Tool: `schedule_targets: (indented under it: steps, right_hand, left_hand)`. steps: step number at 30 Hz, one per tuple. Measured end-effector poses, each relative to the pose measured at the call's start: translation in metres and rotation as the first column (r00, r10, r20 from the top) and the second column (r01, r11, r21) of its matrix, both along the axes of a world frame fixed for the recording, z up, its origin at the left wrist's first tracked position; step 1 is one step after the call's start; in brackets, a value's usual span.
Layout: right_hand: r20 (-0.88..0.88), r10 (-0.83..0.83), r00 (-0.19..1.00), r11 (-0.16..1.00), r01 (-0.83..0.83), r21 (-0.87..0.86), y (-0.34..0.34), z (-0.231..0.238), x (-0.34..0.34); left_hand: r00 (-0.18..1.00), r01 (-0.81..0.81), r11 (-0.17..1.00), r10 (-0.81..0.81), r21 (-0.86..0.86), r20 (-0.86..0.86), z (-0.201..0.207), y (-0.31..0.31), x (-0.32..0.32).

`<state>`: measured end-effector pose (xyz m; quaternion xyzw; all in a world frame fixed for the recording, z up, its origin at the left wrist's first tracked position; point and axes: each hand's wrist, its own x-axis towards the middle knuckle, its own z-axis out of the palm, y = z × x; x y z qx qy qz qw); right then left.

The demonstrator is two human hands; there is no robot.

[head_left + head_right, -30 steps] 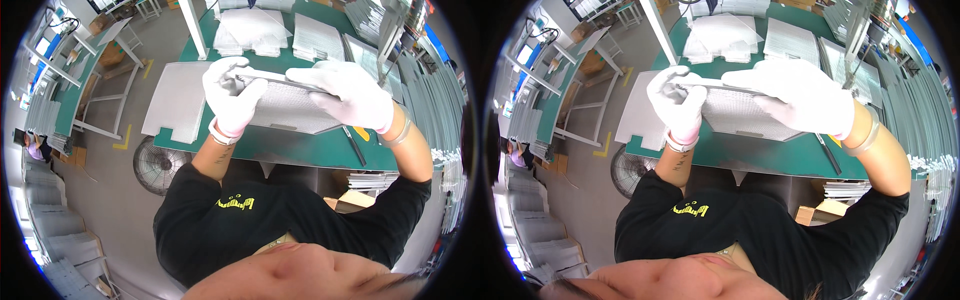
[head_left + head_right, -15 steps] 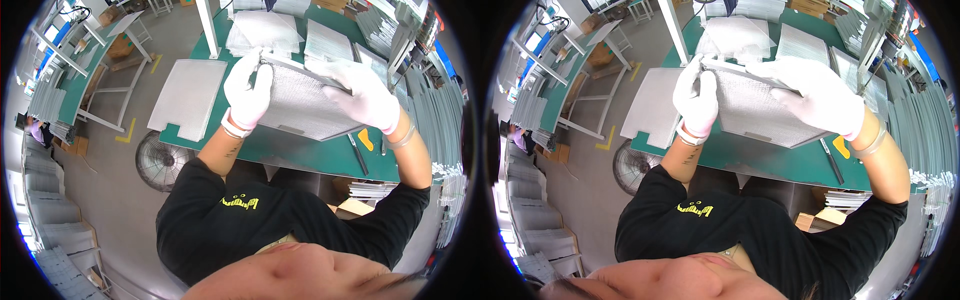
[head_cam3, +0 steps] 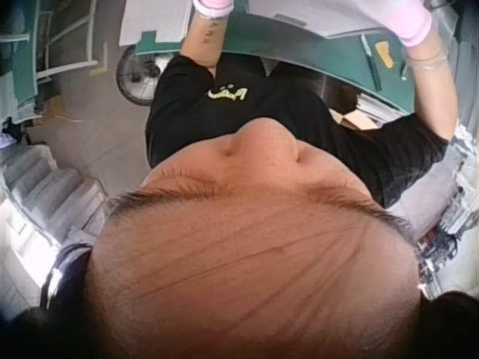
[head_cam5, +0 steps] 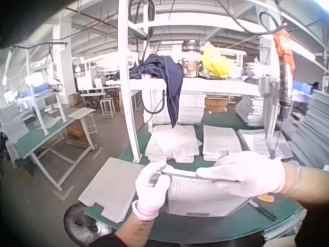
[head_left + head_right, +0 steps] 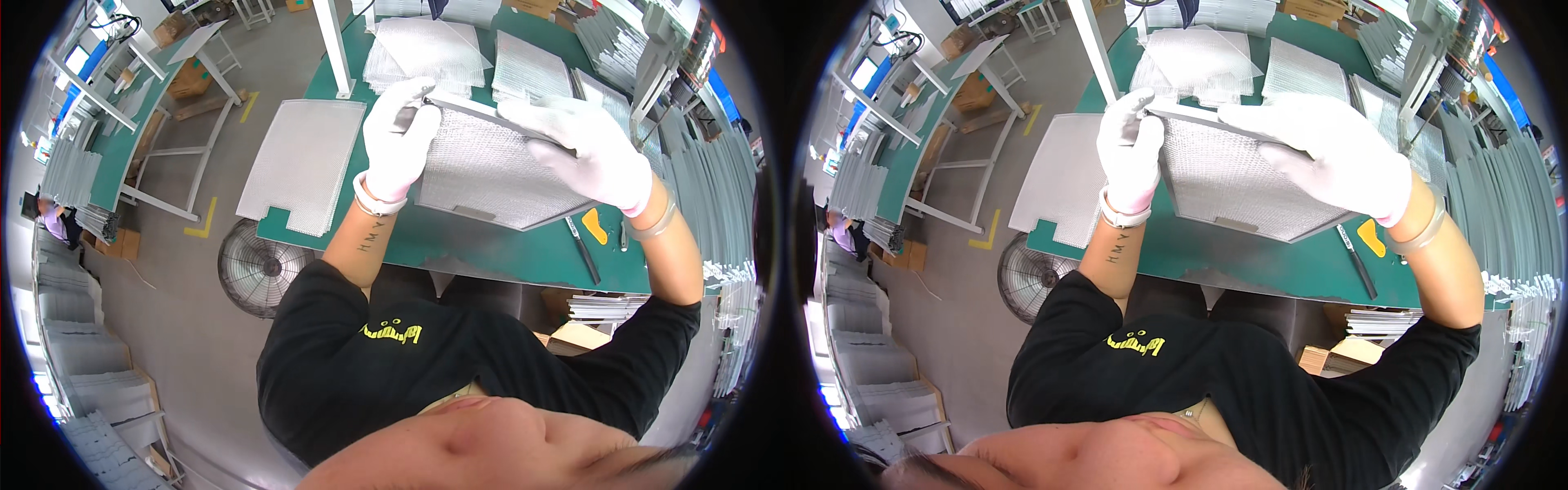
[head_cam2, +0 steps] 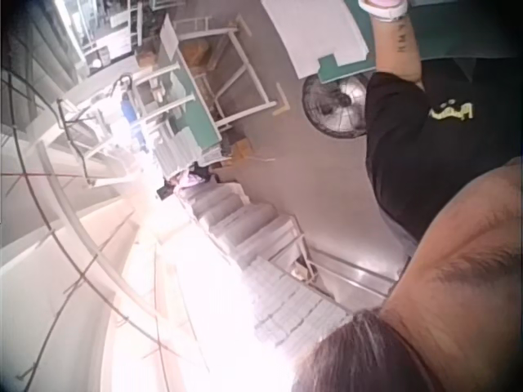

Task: The person assembles metal frames by placing a mesh sheet on a workbench, inserting a plastic spacer, and fitting metal bars into the sheet's edges. They use a hammer to secure the bars and repeat the process for multiple units.

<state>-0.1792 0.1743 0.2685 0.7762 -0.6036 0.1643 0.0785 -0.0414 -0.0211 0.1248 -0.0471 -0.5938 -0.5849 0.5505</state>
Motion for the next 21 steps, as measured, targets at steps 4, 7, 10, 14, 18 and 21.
schedule_targets:
  steps: [4,7,10,14,18,21]
  right_hand:
    - [0.036,0.0,0.999,1.0,0.0,-0.005,0.0,-0.002,-0.002]
    - [0.04,0.01,0.999,1.0,-0.009,-0.008,-0.001,-0.003,-0.005]
    - [-0.019,-0.005,1.0,1.0,0.005,-0.023,-0.001,-0.002,-0.005]
    - [-0.118,-0.038,0.992,0.999,0.036,-0.026,-0.001,-0.005,-0.01]
    - [-0.317,-0.055,0.947,0.972,-0.022,-0.234,0.006,-0.001,-0.007]
    - [-0.144,-0.226,0.963,0.856,0.126,-0.502,0.047,0.005,-0.011]
  left_hand:
    - [0.997,-0.03,0.99,0.02,-0.137,-0.071,0.005,-0.004,-0.006]
    - [0.998,0.005,0.986,-0.016,-0.168,-0.068,0.006,-0.007,-0.007]
    - [0.997,0.031,0.985,-0.042,-0.17,-0.063,0.002,-0.01,-0.01]
    - [0.997,-0.065,0.966,0.054,-0.251,-0.049,-0.01,-0.013,-0.02]
    - [0.995,-0.097,0.942,0.1,-0.32,-0.005,-0.008,-0.013,-0.016]
    - [0.971,-0.237,0.962,0.236,-0.136,-0.021,-0.011,-0.005,-0.016]
